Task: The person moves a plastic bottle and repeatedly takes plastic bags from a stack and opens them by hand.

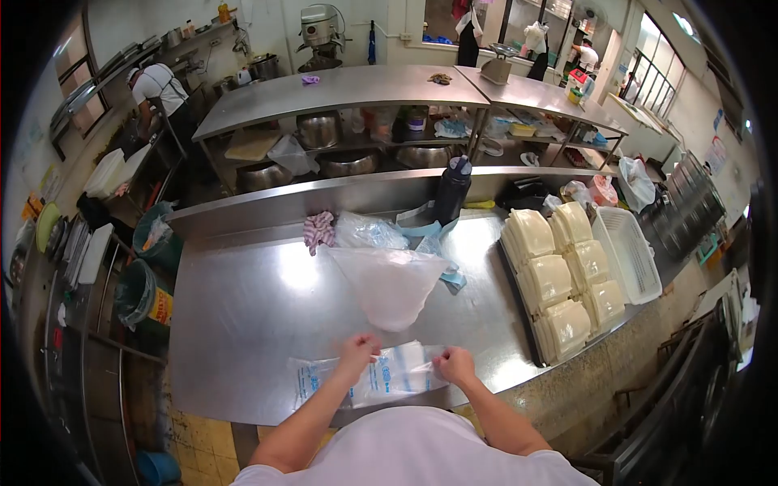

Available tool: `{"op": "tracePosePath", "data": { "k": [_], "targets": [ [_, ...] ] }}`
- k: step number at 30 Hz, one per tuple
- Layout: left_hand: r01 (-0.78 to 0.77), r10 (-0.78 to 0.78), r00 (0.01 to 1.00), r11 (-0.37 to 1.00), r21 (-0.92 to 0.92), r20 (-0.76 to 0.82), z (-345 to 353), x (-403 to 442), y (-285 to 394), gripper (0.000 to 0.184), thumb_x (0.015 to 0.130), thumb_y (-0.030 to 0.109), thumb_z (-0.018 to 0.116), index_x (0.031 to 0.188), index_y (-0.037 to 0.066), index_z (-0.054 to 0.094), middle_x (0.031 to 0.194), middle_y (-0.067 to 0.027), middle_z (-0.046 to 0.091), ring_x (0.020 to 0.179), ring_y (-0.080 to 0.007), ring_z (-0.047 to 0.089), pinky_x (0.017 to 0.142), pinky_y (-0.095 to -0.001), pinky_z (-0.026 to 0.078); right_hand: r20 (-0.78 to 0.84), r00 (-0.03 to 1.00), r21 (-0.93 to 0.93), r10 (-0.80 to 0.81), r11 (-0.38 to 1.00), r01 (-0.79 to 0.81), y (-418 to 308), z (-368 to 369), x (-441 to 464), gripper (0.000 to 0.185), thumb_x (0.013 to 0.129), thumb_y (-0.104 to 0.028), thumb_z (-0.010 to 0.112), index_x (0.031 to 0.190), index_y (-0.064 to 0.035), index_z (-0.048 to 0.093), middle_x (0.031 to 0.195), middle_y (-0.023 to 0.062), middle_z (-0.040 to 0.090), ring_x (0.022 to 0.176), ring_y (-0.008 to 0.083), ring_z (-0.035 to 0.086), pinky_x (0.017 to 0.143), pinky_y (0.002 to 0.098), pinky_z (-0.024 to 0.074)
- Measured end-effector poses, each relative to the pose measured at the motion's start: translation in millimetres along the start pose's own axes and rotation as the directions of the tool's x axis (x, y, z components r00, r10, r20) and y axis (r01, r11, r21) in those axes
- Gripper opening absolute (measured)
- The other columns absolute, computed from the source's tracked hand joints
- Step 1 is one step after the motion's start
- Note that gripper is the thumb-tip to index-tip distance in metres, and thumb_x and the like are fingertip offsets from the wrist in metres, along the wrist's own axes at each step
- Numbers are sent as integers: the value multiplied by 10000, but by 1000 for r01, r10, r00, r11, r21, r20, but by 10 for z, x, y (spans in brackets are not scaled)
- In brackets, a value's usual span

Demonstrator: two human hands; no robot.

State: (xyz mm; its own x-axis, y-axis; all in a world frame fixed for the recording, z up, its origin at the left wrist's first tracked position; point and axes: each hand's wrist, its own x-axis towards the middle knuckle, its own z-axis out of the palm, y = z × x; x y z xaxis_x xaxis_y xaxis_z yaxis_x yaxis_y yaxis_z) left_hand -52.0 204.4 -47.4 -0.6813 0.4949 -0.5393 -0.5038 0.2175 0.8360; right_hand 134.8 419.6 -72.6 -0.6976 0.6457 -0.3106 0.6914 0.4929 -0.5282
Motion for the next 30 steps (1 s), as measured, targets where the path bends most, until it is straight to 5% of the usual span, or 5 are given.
{"op": "tracePosePath", "data": {
  "k": [5,10,16,22,30],
  "targets": [
    [-278,250,960,880,385,121,360,-270,-20,222,912,168,703,1067,18,652,990,-71,702,834,-196,666,727,-315,545,-225,971,265,-82,954,142,104,-75,-137,208,842,-211,759,862,-5,746,801,139,724,695,244,674,686,350,532],
    [-779,716,608,456,431,341,690,-544,453,256,869,207,741,1041,34,665,1044,-138,713,980,-290,657,922,-417,517,-51,993,712,-104,693,109,-558,-713,-578,121,847,-63,753,916,24,706,767,43,692,687,101,619,628,262,491],
    [-732,439,660,559,389,610,670,-554,787,182,877,221,757,854,66,664,1004,-98,695,988,-291,611,1002,-408,425,-6,968,960,-253,270,77,-959,-1170,-772,210,874,-67,740,1046,32,674,807,21,679,757,92,614,687,245,488],
    [-651,354,703,670,358,616,579,-909,1324,210,893,189,750,786,47,639,879,-61,656,829,-182,585,759,-322,463,183,895,852,-408,519,63,-1024,-1472,-733,278,892,-95,730,1134,32,679,902,37,688,795,99,628,714,247,500],
    [-677,426,624,714,180,655,325,-1126,1675,235,919,158,719,749,15,645,787,-33,629,737,-128,551,688,-288,447,284,838,882,-466,471,-37,-1531,-1789,-832,207,889,-71,739,1055,35,673,835,29,670,771,86,622,672,242,498]
  ]
}}
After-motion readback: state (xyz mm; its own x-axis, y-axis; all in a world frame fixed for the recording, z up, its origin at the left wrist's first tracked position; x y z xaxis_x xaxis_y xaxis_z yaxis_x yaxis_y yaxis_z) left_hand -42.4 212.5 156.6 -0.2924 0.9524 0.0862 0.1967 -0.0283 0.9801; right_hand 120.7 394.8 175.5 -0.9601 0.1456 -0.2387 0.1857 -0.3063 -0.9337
